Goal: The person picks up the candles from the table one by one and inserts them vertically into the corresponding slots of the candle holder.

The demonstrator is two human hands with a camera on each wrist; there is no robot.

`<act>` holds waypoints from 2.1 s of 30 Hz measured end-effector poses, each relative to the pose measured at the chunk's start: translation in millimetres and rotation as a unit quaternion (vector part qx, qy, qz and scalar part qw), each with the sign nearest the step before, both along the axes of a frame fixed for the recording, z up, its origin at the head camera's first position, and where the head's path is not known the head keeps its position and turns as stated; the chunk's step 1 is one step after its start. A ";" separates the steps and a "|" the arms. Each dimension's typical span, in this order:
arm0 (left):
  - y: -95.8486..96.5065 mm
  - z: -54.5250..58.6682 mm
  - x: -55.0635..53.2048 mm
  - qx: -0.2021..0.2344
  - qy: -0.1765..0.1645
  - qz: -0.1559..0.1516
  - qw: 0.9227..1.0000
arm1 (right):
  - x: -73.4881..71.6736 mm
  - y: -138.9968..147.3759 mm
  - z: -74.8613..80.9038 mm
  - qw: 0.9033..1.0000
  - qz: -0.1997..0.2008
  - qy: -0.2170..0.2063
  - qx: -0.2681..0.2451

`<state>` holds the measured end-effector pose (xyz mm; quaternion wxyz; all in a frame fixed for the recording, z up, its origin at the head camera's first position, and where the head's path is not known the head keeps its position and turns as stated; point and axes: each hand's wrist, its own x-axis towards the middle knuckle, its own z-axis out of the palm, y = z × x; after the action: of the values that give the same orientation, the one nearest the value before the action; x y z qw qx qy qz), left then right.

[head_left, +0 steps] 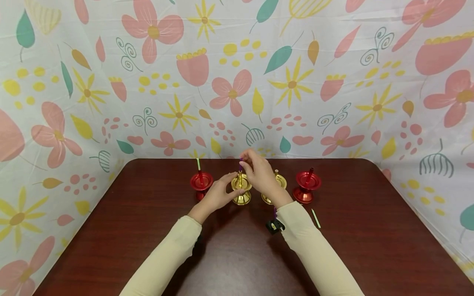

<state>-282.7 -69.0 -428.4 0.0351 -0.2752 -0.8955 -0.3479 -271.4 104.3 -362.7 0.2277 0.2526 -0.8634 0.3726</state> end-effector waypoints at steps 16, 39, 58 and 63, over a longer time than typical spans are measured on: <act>-0.6 -1.2 1.4 0.007 -0.001 -0.001 1.000 | -0.3 0.2 -2.3 1.000 0.003 0.019 0.019; -0.9 -3.2 1.7 0.011 -0.003 0.002 1.000 | -2.2 0.4 -6.0 0.999 -0.003 0.015 0.048; -6.3 28.2 25.6 -0.012 -0.030 0.019 0.999 | 15.3 24.5 2.3 0.999 0.034 0.003 0.016; -6.1 44.7 41.5 -0.058 -0.003 0.035 0.998 | 21.9 37.9 5.2 0.999 0.038 -0.028 0.020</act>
<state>-241.2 -75.0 -383.7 0.0286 -0.2443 -0.9232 -0.2952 -249.5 142.1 -357.6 0.1842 0.2791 -0.8664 0.3708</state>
